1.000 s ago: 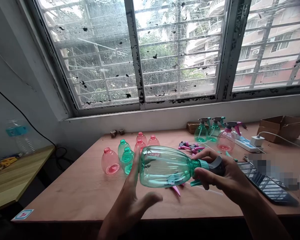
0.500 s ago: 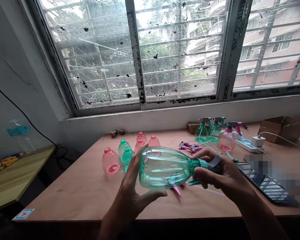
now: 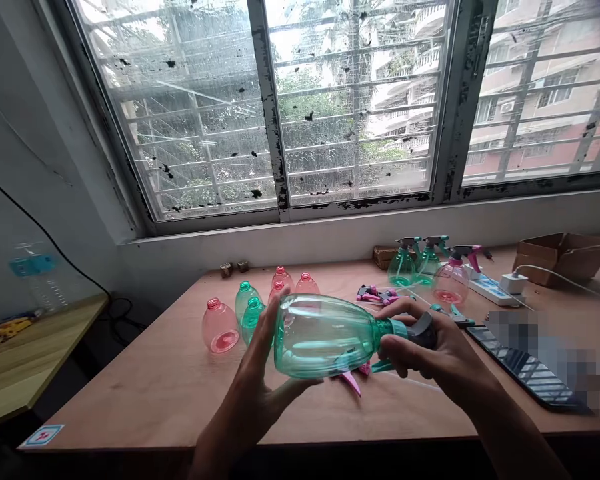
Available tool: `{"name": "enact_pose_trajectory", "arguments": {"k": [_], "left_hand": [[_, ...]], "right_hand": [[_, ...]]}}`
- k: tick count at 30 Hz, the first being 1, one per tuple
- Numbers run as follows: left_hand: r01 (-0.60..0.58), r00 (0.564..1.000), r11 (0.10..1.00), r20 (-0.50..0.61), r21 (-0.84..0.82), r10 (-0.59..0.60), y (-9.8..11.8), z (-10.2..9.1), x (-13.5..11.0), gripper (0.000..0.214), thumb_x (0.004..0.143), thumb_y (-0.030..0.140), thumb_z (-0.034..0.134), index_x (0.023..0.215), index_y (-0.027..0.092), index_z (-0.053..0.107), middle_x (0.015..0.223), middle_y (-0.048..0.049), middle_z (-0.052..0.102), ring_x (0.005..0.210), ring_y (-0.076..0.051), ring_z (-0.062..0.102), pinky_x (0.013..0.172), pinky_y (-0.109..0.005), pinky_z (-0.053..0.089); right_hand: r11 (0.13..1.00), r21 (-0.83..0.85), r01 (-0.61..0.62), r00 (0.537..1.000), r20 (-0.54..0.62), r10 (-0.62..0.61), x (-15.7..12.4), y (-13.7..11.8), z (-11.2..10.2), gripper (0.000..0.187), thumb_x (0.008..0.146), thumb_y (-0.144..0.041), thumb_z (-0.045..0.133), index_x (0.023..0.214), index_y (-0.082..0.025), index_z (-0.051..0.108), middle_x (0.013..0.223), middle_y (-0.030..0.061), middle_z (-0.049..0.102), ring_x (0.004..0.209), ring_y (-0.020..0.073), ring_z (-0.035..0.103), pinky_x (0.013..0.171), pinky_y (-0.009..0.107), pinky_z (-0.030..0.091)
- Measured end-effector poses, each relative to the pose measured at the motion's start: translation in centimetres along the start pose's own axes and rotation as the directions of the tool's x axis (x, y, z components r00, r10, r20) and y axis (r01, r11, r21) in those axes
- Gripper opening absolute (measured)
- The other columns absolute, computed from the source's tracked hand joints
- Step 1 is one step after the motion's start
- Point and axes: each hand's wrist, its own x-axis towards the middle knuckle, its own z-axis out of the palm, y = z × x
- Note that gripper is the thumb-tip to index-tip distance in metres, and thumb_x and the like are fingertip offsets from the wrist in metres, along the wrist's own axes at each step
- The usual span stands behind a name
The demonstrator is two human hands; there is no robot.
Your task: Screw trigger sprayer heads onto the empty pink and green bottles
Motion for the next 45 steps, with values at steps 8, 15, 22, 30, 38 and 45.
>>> {"name": "enact_pose_trajectory", "arguments": {"k": [8, 15, 22, 30, 38, 45], "left_hand": [[0.11, 0.994, 0.988, 0.032, -0.106, -0.107, -0.2, -0.2, 0.2, 0.118, 0.079, 0.061, 0.083, 0.166, 0.044, 0.004, 0.173, -0.0071, 0.028, 0.158, -0.04, 0.026, 0.126, -0.059, 0.028], [0.198, 0.98, 0.98, 0.038, -0.02, -0.197, -0.7, -1.1, 0.1, 0.106, 0.084, 0.054, 0.082, 0.164, 0.05, 0.012, 0.171, -0.0041, 0.035, 0.155, -0.041, 0.033, 0.122, -0.061, 0.035], [0.147, 0.989, 0.942, 0.064, -0.302, -0.134, -0.8, -0.5, 0.0, 0.12, 0.077, 0.074, 0.076, 0.165, 0.044, 0.002, 0.172, -0.0066, 0.032, 0.157, -0.041, 0.029, 0.127, -0.06, 0.023], [0.205, 0.956, 0.946, 0.257, -0.252, -0.139, -1.2, -1.5, 0.3, 0.079, 0.096, 0.057, 0.066, 0.163, 0.036, 0.032, 0.169, -0.007, 0.038, 0.157, -0.042, 0.027, 0.127, -0.059, 0.027], [0.165, 0.981, 0.939, 0.148, -0.303, -0.125, -0.7, -1.1, -0.3, 0.089, 0.095, 0.042, 0.073, 0.164, 0.048, 0.018, 0.172, -0.0002, 0.032, 0.153, -0.035, 0.041, 0.124, -0.053, 0.033], [0.06, 0.996, 0.958, 0.083, -0.282, -0.038, -0.1, -1.4, 0.2, 0.084, 0.094, 0.029, 0.074, 0.162, 0.047, 0.028, 0.17, 0.0002, 0.037, 0.157, -0.032, 0.031, 0.126, -0.05, 0.03]], "right_hand": [[0.993, -0.102, 0.061, 0.998, -0.002, -0.061, -0.2, 0.7, 0.8, 0.026, 0.081, -0.035, 0.09, 0.098, -0.023, 0.073, 0.081, -0.0011, 0.076, 0.053, 0.0096, 0.065, 0.05, 0.018, 0.054], [0.957, -0.264, 0.116, 0.989, -0.056, -0.136, -0.1, 0.9, 1.0, 0.027, 0.08, -0.038, 0.089, 0.098, -0.023, 0.076, 0.082, -0.0012, 0.069, 0.057, 0.012, 0.065, 0.051, 0.022, 0.053], [0.979, -0.194, 0.058, 0.998, -0.015, -0.063, -0.1, 0.5, 0.2, 0.026, 0.081, -0.039, 0.088, 0.099, -0.023, 0.078, 0.08, -0.0002, 0.076, 0.062, 0.0167, 0.071, 0.057, 0.025, 0.057], [0.918, -0.368, 0.147, 0.989, 0.025, -0.149, 0.1, -0.6, -0.9, 0.017, 0.083, -0.034, 0.086, 0.098, -0.026, 0.081, 0.088, -0.0003, 0.079, 0.076, 0.018, 0.071, 0.066, 0.023, 0.056], [0.928, -0.338, 0.158, 0.987, 0.033, -0.156, 0.2, -0.5, -0.9, 0.023, 0.08, -0.033, 0.089, 0.099, -0.025, 0.081, 0.091, 0.0024, 0.08, 0.078, 0.0217, 0.073, 0.066, 0.027, 0.058], [0.986, -0.161, 0.034, 0.996, 0.089, -0.02, 0.3, -0.3, -0.4, 0.023, 0.082, -0.031, 0.088, 0.101, -0.024, 0.077, 0.077, -0.0015, 0.076, 0.064, 0.0179, 0.074, 0.06, 0.027, 0.061]]}}
